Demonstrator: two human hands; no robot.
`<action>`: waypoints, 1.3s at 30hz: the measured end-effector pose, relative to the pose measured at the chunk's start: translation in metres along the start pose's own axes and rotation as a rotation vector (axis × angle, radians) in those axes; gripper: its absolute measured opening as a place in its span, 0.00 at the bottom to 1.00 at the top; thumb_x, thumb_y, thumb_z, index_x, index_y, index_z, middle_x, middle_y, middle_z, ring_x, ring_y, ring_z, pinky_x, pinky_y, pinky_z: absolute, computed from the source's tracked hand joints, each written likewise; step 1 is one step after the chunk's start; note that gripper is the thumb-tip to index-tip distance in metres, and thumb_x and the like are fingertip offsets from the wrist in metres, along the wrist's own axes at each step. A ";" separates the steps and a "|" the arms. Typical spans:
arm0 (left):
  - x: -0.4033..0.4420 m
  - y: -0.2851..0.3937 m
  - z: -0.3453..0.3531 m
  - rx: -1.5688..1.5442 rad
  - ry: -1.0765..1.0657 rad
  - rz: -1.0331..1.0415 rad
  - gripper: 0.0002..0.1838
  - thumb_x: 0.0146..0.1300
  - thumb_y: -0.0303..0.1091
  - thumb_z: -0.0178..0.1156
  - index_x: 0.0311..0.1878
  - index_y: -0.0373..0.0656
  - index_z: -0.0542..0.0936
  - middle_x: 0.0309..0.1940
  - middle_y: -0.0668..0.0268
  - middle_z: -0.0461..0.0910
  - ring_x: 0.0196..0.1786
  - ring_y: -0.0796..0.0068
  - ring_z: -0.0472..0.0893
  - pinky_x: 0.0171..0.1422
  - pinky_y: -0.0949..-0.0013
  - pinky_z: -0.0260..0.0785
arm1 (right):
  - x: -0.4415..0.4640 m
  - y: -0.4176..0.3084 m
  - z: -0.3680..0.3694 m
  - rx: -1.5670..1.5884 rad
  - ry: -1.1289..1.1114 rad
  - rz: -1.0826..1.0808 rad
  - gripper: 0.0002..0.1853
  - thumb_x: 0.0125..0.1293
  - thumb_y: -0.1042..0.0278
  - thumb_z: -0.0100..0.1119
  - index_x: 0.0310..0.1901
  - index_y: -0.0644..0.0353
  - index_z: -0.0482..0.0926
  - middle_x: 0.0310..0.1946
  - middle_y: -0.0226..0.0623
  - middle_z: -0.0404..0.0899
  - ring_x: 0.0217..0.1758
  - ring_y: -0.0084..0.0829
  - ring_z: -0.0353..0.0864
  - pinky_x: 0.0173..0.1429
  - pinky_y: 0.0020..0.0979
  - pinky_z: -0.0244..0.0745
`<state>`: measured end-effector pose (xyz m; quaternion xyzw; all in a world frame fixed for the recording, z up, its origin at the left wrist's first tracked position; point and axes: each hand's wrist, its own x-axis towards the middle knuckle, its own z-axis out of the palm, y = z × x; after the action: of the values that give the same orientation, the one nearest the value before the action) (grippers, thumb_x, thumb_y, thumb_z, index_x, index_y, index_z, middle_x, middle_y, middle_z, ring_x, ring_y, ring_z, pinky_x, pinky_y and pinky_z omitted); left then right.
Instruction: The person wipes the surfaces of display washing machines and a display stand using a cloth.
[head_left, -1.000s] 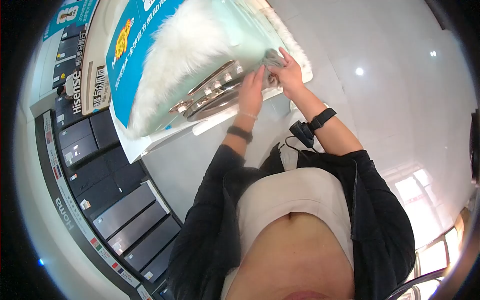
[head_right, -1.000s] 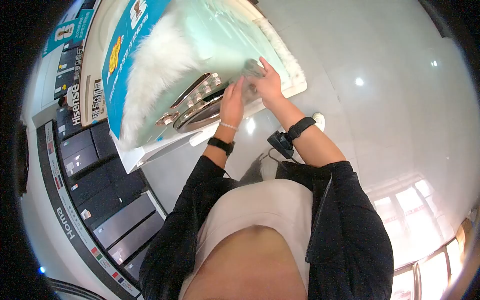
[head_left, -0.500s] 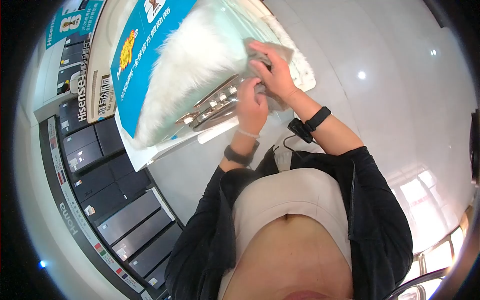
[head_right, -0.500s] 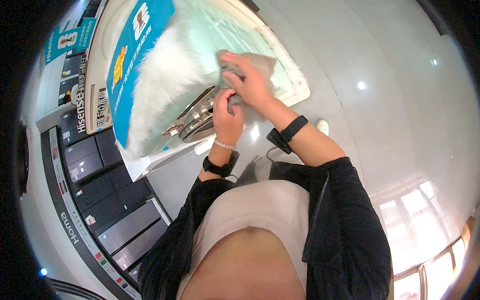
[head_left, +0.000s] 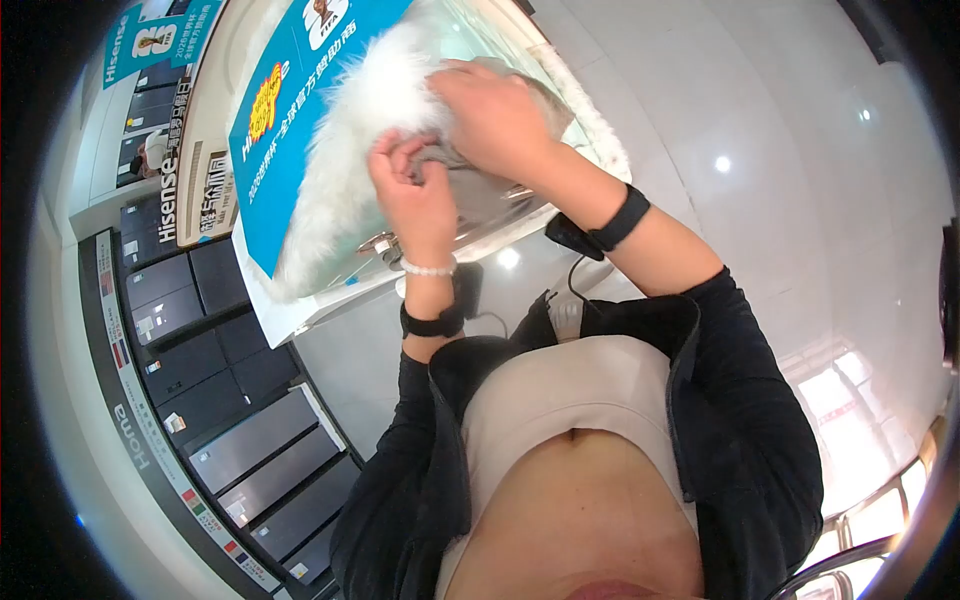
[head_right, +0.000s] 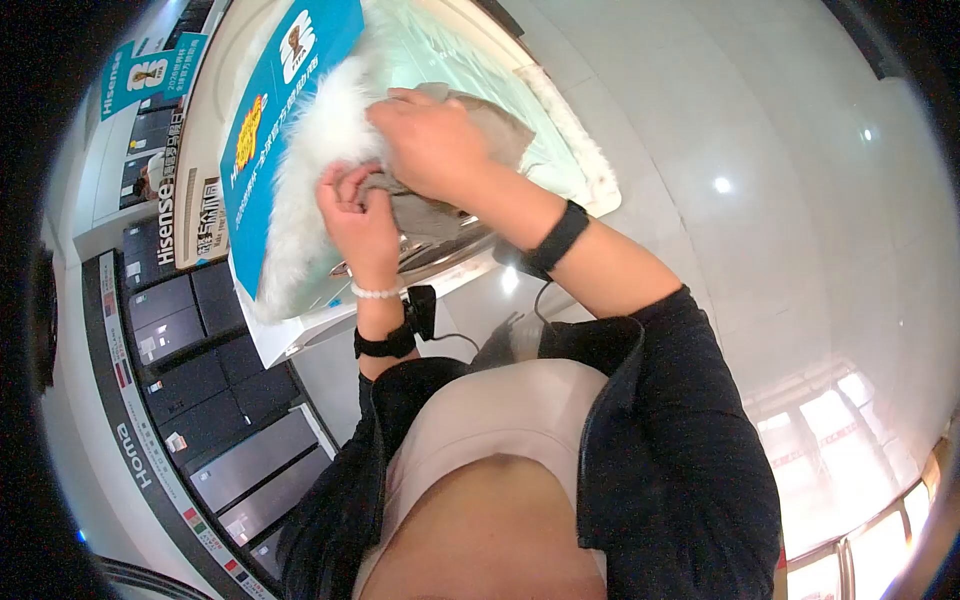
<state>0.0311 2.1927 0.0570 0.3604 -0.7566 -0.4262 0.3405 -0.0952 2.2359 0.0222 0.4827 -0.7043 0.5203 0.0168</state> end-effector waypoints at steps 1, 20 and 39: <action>0.003 0.000 -0.002 0.078 0.054 0.075 0.27 0.56 0.11 0.50 0.60 0.35 0.65 0.54 0.54 0.76 0.53 0.70 0.76 0.57 0.72 0.68 | 0.006 -0.006 0.001 -0.054 -0.050 -0.004 0.18 0.54 0.69 0.62 0.48 0.55 0.77 0.49 0.39 0.82 0.65 0.40 0.75 0.49 0.47 0.74; -0.008 -0.036 -0.019 0.563 0.209 0.513 0.06 0.57 0.18 0.59 0.37 0.37 0.80 0.37 0.56 0.79 0.44 0.54 0.78 0.49 0.60 0.70 | -0.049 0.000 0.019 -0.143 0.089 -0.158 0.20 0.57 0.60 0.66 0.51 0.54 0.78 0.62 0.31 0.74 0.77 0.33 0.60 0.45 0.45 0.70; -0.027 -0.047 0.031 0.934 -0.193 0.716 0.33 0.58 0.20 0.60 0.69 0.43 0.70 0.64 0.43 0.70 0.66 0.40 0.69 0.71 0.44 0.61 | -0.119 0.104 0.037 0.374 -0.051 0.704 0.20 0.72 0.61 0.51 0.58 0.67 0.75 0.52 0.56 0.80 0.56 0.57 0.78 0.60 0.45 0.72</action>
<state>0.0316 2.2095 -0.0031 0.1540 -0.9660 0.0622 0.1982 -0.0867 2.2861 -0.1319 0.2192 -0.7199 0.6015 -0.2681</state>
